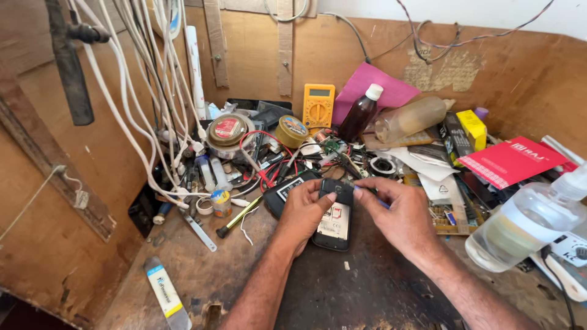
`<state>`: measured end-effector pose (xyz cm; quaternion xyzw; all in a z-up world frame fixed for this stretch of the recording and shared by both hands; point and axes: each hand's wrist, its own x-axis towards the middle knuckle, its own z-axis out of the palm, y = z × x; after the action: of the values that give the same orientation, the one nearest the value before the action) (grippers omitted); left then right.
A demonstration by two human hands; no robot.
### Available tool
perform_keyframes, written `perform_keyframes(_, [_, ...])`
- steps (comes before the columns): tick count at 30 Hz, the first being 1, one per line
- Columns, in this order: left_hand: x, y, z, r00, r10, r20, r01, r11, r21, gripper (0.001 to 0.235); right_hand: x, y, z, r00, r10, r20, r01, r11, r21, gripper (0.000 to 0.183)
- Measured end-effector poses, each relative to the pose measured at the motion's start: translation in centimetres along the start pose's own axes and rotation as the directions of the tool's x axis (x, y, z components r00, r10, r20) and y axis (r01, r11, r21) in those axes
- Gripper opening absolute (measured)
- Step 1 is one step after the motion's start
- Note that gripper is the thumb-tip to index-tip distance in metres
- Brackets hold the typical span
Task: The person removes the back cover of a mobile phone, then uses a screwdriver to unscrew and detach the camera module from the phone's internal frame. The battery is visible but not removed. The camera module is set aside on the workbench.
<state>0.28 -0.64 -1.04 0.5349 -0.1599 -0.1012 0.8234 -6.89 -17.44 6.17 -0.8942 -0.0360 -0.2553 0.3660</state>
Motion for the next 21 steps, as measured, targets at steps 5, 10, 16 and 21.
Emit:
perform_keyframes(5, [0.0,0.5,-0.1,0.998,-0.043,-0.048,0.043,0.999,0.011,0.037,0.1,0.5,-0.5,0.980,0.156,0.121,-0.162,0.986,0.045,0.026])
perform_keyframes(10, [-0.4,0.3,-0.1,0.997,-0.028,-0.067,0.030,0.999,0.036,0.042,-1.4,1.0,-1.9,0.958,0.271,0.097,-0.245,0.945,-0.214,0.025])
perform_keyframes(16, [-0.3,0.3,0.2,0.991,-0.038,-0.129,0.048,0.996,0.072,0.041,-4.0,0.5,-2.0,0.957,0.284,0.059,-0.221,0.845,-0.486,0.027])
perform_keyframes(21, [-0.3,0.0,0.2,0.991,-0.032,-0.131,0.045,0.995,0.094,0.045,-4.0,0.5,-1.9,0.960,0.269,0.071,-0.167,0.760,-0.628,0.031])
